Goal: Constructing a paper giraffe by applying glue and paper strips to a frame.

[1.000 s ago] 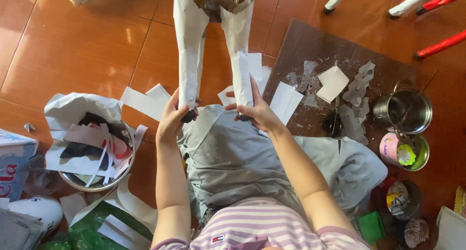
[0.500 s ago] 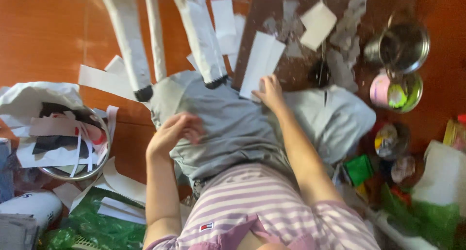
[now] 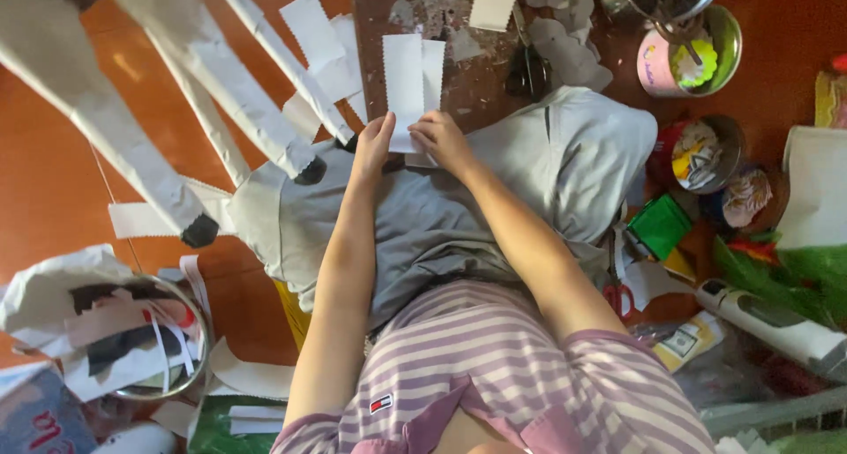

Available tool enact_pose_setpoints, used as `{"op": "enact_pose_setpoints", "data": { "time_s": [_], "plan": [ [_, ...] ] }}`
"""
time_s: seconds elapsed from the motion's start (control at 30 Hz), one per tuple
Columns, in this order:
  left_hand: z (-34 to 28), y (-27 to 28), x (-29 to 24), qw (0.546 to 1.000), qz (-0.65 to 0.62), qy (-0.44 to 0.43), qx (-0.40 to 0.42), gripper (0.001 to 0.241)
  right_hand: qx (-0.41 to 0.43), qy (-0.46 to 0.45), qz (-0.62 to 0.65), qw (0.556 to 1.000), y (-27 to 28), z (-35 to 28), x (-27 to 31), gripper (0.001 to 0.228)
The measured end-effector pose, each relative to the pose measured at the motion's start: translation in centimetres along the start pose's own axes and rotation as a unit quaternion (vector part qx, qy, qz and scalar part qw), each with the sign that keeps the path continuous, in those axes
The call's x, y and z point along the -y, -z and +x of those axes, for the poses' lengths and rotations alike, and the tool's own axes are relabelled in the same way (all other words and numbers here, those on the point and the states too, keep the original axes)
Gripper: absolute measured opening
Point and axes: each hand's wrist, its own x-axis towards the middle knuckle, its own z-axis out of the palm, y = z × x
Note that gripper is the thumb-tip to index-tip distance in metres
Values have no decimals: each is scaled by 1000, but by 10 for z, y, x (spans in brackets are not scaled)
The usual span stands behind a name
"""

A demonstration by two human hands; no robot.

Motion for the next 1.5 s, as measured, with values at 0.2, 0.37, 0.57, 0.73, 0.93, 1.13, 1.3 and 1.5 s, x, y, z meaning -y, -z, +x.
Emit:
{"op": "enact_pose_setpoints", "data": {
  "time_s": [0.2, 0.37, 0.57, 0.73, 0.93, 1.13, 1.3, 1.5],
  "plan": [
    [18, 4, 27, 988, 25, -153, 7, 50, 5, -42, -2, 999, 20, 6, 18, 32],
    [-9, 0, -15, 999, 8, -26, 38, 57, -11, -180, -60, 982, 134, 41, 38, 42],
    [-1, 8, -7, 993, -59, 45, 89, 37, -154, -232, -569, 773, 296, 9, -102, 19],
    [-14, 1, -32, 995, -27, 72, 68, 28, -47, -475, -490, 730, 355, 42, -122, 25],
    [-6, 2, -17, 985, -119, 66, 109, 32, -117, -323, -602, 721, 343, 37, -144, 16],
    [-9, -2, -19, 988, -81, 56, 117, 40, -159, -228, -499, 821, 328, 5, -40, 27],
    [5, -7, 4, 981, -137, 39, 132, 43, -246, -227, -170, 927, 308, -38, -27, 29],
    [-3, -16, 3, 979, -149, 13, 137, 51, -54, -107, -170, 978, 179, 2, 67, 34]
  ]
}}
